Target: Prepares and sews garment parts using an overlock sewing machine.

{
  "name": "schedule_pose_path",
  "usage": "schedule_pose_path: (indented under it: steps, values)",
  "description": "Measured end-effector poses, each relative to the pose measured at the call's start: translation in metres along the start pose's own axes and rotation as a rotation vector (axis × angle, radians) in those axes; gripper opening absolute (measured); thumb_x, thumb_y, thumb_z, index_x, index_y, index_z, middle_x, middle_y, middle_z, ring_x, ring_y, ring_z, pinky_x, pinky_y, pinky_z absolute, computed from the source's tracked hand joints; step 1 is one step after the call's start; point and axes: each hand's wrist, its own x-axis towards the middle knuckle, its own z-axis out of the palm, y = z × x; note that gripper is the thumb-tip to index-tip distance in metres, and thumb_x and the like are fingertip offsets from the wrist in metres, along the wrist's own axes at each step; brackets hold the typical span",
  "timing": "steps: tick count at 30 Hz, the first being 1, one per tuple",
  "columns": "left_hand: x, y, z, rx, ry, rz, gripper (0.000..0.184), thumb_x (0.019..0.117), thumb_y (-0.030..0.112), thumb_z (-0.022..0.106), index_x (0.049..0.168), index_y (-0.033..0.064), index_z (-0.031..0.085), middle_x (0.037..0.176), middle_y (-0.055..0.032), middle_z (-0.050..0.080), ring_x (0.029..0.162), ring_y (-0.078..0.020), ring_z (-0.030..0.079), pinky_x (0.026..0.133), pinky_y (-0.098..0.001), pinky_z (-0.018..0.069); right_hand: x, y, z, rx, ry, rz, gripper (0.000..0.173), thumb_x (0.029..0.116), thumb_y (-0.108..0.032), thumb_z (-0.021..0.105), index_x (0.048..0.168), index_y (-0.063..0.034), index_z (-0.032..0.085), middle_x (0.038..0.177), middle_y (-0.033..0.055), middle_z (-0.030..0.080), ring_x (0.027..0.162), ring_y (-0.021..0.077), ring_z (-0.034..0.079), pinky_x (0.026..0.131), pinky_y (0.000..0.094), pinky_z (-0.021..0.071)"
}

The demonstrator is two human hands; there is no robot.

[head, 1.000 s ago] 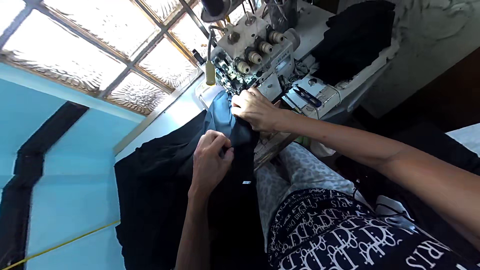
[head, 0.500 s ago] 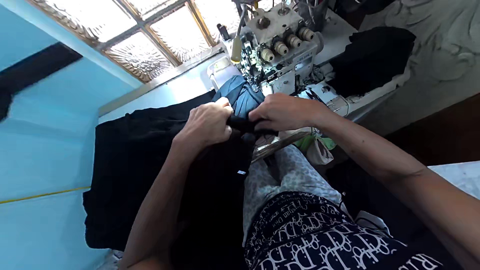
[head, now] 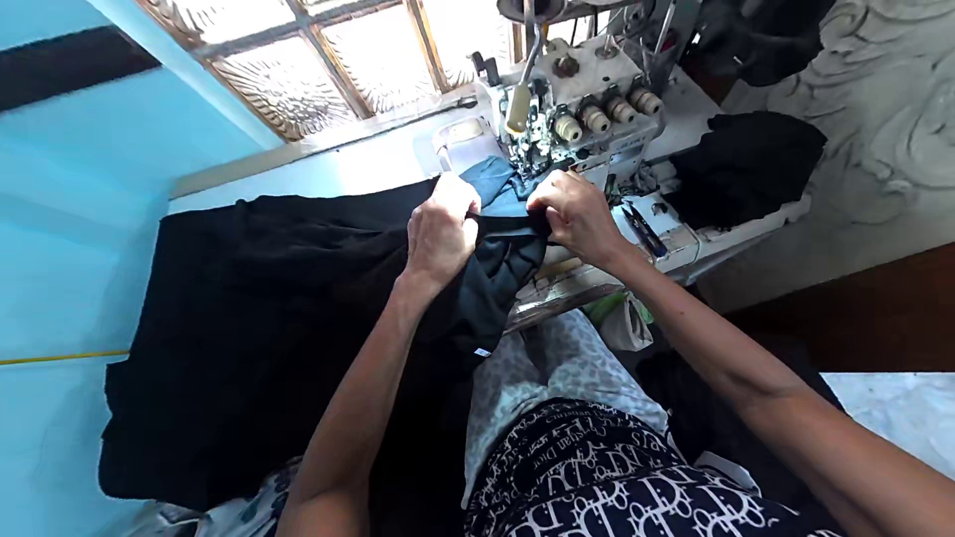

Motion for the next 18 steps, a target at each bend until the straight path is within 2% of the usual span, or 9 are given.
schedule_pose_path:
  steps: [3, 7, 13, 18]
  values:
    - [-0.017, 0.007, -0.002, 0.037, 0.018, 0.055, 0.011, 0.0907, -0.002, 0.059, 0.095, -0.0041, 0.070, 0.110, -0.0220, 0.067, 0.102, -0.0387, 0.068, 0.082, -0.0522, 0.0554, -0.011, 0.001, -0.004, 0.019, 0.019, -0.019, 0.021, 0.0887, 0.004, 0.059, 0.098, -0.0027, 0.077, 0.099, 0.0190, 0.071, 0.095, 0.0365, 0.068, 0.084, 0.0479, 0.0550]
    - [-0.024, 0.003, 0.004, 0.071, 0.029, 0.088, 0.016, 0.0960, 0.005, 0.061, 0.096, -0.0028, 0.074, 0.110, -0.0201, 0.071, 0.104, -0.0393, 0.067, 0.086, -0.0512, 0.0538, -0.018, -0.007, 0.000, -0.001, 0.045, -0.019, 0.022, 0.0898, 0.002, 0.061, 0.102, -0.0042, 0.078, 0.100, 0.0176, 0.073, 0.098, 0.0360, 0.069, 0.087, 0.0471, 0.0548]
    - [-0.021, 0.000, 0.005, 0.051, 0.107, 0.093, 0.016, 0.0974, 0.006, 0.061, 0.096, -0.0009, 0.075, 0.094, -0.0210, 0.071, 0.092, -0.0412, 0.067, 0.079, -0.0509, 0.0523, -0.017, -0.021, 0.003, -0.132, -0.017, 0.028, 0.027, 0.0916, 0.001, 0.059, 0.111, -0.0057, 0.078, 0.093, 0.0178, 0.071, 0.094, 0.0384, 0.067, 0.084, 0.0504, 0.0533]
    - [-0.021, -0.003, 0.004, 0.042, 0.043, 0.098, 0.016, 0.0969, 0.004, 0.060, 0.096, -0.0010, 0.075, 0.100, -0.0201, 0.072, 0.096, -0.0405, 0.067, 0.082, -0.0513, 0.0518, -0.020, -0.021, 0.011, -0.205, -0.063, 0.040, 0.031, 0.0942, 0.001, 0.057, 0.116, -0.0078, 0.077, 0.091, 0.0175, 0.070, 0.093, 0.0379, 0.067, 0.086, 0.0502, 0.0519]
